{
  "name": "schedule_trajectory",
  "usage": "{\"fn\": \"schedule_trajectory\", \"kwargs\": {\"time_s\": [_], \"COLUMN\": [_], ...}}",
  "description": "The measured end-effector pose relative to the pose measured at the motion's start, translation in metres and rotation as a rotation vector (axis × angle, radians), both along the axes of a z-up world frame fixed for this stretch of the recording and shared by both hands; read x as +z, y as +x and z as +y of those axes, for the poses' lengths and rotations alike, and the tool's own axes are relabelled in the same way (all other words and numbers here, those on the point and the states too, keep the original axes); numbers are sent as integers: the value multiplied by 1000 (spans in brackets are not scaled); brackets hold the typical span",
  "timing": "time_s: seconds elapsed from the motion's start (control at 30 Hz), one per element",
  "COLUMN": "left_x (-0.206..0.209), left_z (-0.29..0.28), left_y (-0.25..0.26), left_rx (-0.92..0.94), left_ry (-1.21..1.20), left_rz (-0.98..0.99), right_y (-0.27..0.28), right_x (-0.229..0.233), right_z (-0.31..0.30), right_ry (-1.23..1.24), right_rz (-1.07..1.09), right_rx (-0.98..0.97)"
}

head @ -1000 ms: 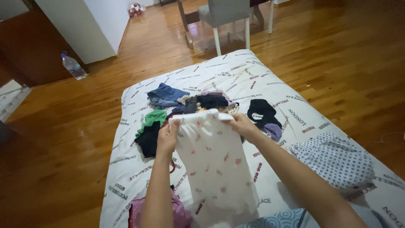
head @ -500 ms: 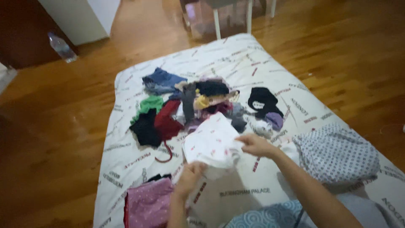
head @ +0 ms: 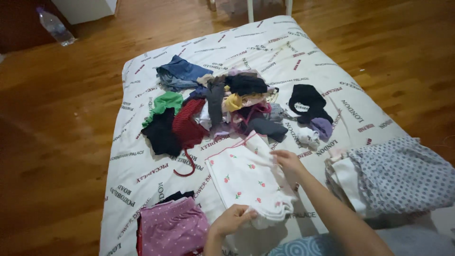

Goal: Folding various laundry items including small clothes and undergarments on a bed.

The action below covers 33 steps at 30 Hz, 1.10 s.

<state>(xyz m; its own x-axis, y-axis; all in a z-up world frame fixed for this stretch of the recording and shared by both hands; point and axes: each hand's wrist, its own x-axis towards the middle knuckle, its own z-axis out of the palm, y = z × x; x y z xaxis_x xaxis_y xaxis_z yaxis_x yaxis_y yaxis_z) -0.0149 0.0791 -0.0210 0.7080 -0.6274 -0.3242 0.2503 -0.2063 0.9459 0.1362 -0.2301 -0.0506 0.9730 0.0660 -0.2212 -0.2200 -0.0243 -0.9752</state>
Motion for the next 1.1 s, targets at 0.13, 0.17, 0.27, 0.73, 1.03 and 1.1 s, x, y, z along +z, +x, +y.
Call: {"fn": "schedule_trajectory", "kwargs": {"time_s": [0.13, 0.17, 0.27, 0.73, 1.03, 1.1], "left_x": [9, 9, 13, 16, -10, -4], "left_z": [1, 3, 2, 5, 8, 5], "left_y": [1, 1, 5, 1, 16, 13], "left_rx": [-51, -65, -90, -59, 346, 524], "left_ry": [-5, -30, -65, -106, -159, -271], "left_rz": [20, 30, 23, 11, 60, 143], "right_y": [48, 53, 57, -76, -96, -93], "right_x": [-23, -16, 19, 67, 116, 93], "right_z": [26, 32, 44, 73, 11, 10], "right_ry": [318, 263, 188, -710, 36, -39], "right_rz": [76, 126, 245, -396, 13, -42], "right_rx": [-211, -229, -221, 796, 768, 687]}}
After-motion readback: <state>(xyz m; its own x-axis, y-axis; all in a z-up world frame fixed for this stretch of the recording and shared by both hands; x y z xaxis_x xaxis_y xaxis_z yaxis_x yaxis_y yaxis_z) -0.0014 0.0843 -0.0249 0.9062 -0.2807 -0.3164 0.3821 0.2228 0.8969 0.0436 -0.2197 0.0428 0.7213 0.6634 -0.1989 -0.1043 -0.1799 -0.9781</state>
